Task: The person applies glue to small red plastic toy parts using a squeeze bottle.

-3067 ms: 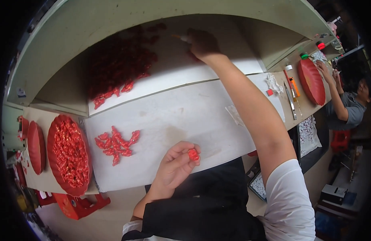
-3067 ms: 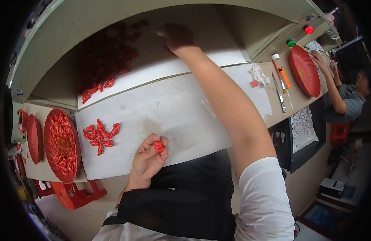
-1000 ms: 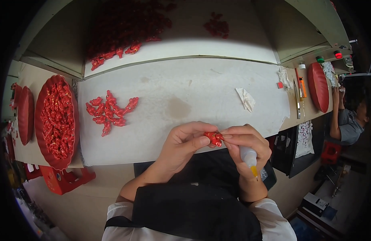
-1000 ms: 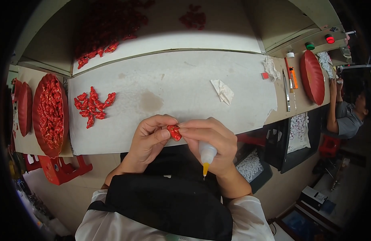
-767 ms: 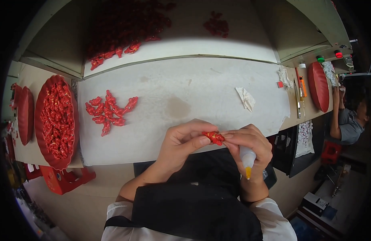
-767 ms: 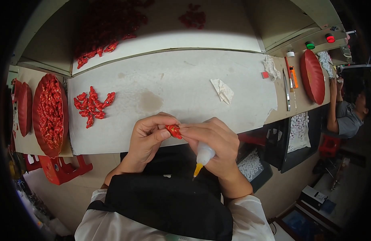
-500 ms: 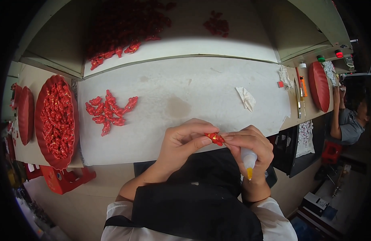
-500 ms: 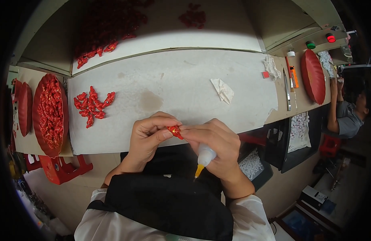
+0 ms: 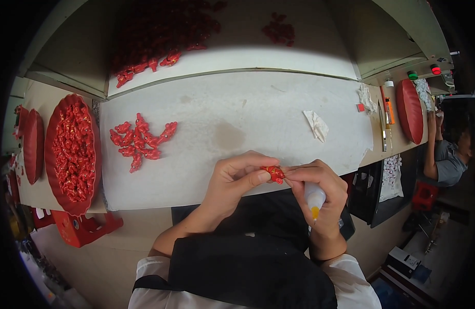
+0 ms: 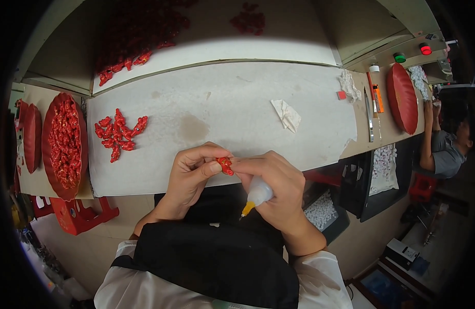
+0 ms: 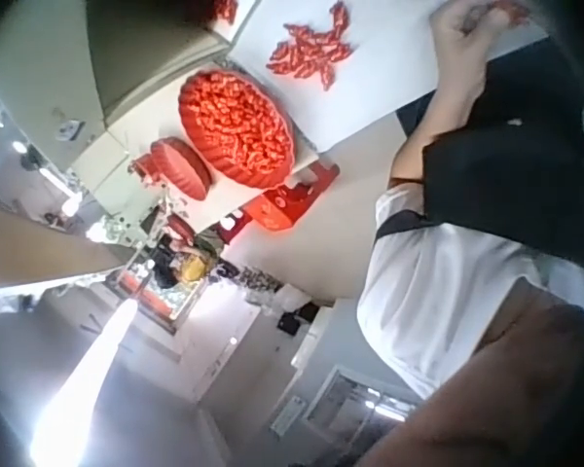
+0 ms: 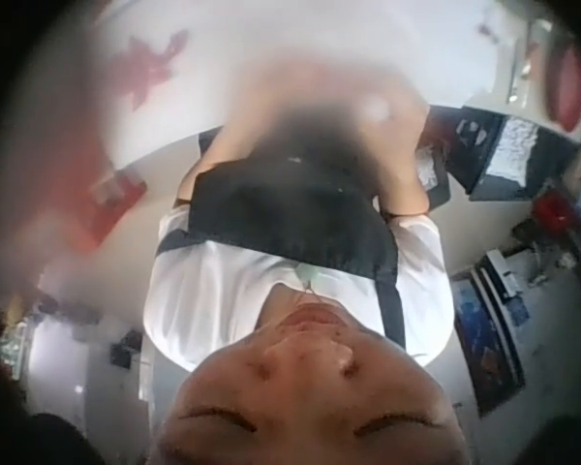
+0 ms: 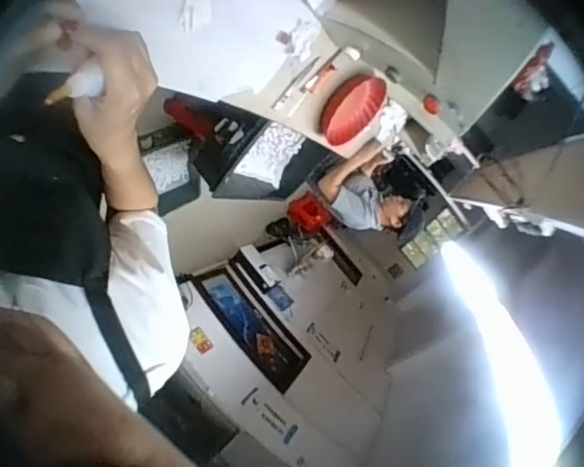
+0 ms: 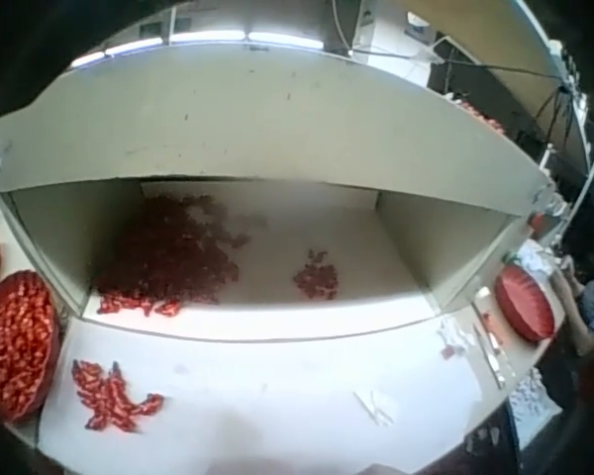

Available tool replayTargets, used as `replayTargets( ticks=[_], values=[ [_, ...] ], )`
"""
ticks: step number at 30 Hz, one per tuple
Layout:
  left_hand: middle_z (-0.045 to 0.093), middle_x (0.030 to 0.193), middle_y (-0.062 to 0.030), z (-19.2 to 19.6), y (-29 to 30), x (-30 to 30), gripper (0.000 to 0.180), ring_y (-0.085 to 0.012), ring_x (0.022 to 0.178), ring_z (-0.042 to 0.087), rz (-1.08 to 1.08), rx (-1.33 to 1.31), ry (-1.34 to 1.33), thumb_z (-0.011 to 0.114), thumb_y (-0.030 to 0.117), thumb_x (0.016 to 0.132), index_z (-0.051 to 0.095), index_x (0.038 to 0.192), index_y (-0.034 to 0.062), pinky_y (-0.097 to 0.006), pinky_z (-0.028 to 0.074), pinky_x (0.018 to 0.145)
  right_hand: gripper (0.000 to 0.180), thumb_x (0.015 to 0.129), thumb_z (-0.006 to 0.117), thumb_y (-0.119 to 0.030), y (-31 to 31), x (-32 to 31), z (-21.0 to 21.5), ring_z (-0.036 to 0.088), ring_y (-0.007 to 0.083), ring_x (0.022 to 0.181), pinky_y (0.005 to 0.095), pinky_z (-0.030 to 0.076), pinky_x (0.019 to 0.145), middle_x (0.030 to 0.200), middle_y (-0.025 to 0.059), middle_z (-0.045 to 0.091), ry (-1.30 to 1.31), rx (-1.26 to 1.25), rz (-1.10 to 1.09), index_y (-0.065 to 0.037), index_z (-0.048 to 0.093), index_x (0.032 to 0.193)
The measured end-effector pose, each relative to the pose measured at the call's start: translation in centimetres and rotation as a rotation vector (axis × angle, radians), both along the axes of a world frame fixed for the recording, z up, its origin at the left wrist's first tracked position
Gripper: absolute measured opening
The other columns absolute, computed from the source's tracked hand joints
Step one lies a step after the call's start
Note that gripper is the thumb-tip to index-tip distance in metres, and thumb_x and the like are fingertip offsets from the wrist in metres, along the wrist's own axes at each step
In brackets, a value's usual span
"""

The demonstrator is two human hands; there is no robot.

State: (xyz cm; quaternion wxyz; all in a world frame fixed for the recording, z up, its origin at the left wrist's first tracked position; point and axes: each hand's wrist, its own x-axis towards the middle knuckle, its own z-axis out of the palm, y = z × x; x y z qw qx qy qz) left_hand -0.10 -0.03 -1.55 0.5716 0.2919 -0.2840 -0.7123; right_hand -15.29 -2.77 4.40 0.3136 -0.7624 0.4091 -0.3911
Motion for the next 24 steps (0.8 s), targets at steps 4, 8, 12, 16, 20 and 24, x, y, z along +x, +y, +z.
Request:
replayTargets(
  ticks=[4, 8, 12, 16, 20, 24],
  values=[
    [0.058, 0.091, -0.0078, -0.1, 0.1, -0.1, 0.020, -0.0142, 0.087, 0.055, 0.003, 0.006, 0.021, 0.055, 0.001, 0.079, 0.059, 0.099, -0.0012, -0.025, 0.043, 0.078, 0.019, 0.063, 0.064, 0.006, 0.1, 0.1, -0.1, 0.056, 0.0176, 0.061, 0.0246, 0.043, 0.054, 0.075, 0.0076, 0.063, -0.028, 0.006, 0.003, -0.003, 0.061, 0.080],
    [0.059, 0.091, -0.0082, -0.2, 0.2, -0.1, 0.020, -0.0145, 0.086, 0.055, -0.001, 0.008, 0.028, 0.055, 0.002, 0.079, 0.059, 0.099, -0.0013, -0.026, 0.044, 0.077, 0.020, 0.063, 0.064, 0.006, 0.3, 0.0, -0.1, 0.056, 0.0179, 0.061, 0.0248, 0.043, 0.055, 0.075, 0.0079, 0.063, -0.007, 0.024, -0.006, -0.003, 0.061, 0.081],
    [0.059, 0.091, -0.0083, -0.2, -0.2, -0.1, 0.020, -0.0147, 0.085, 0.056, -0.014, 0.006, 0.037, 0.055, 0.002, 0.079, 0.059, 0.098, -0.0013, -0.026, 0.044, 0.076, 0.021, 0.063, 0.063, 0.007, 0.1, 0.0, -0.2, 0.056, 0.0182, 0.061, 0.0247, 0.043, 0.055, 0.074, 0.0079, 0.062, 0.002, 0.029, -0.018, -0.003, 0.061, 0.081],
    [0.058, 0.090, -0.0086, -0.4, -0.7, -0.1, 0.020, -0.0153, 0.085, 0.055, -0.016, 0.007, 0.012, 0.056, 0.003, 0.078, 0.059, 0.097, -0.0005, -0.027, 0.043, 0.077, 0.022, 0.062, 0.063, 0.008, -0.4, 0.2, -0.4, 0.056, 0.0183, 0.061, 0.0252, 0.043, 0.054, 0.074, 0.0080, 0.061, -0.030, 0.014, -0.029, -0.003, 0.061, 0.081],
    [0.059, 0.092, -0.0078, -0.1, -0.2, 1.2, 0.020, -0.0151, 0.087, 0.056, 0.024, -0.008, 0.033, 0.053, 0.004, 0.081, 0.057, 0.100, -0.0009, -0.027, 0.044, 0.078, 0.020, 0.062, 0.062, 0.009, -0.7, 1.4, 0.2, 0.056, 0.0200, 0.060, 0.0251, 0.042, 0.054, 0.071, 0.0090, 0.060, 0.000, 0.075, 0.003, -0.001, 0.060, 0.080],
    [0.059, 0.093, -0.0069, -0.5, -0.5, -0.2, 0.020, -0.0125, 0.087, 0.056, -0.054, -0.062, 0.111, 0.052, 0.006, 0.083, 0.056, 0.101, -0.0011, -0.025, 0.043, 0.078, 0.013, 0.066, 0.060, 0.010, 0.2, 0.9, 0.9, 0.057, 0.0203, 0.061, 0.0252, 0.043, 0.057, 0.070, 0.0121, 0.059, 0.034, 0.012, -0.073, 0.001, 0.058, 0.076]
  ],
)
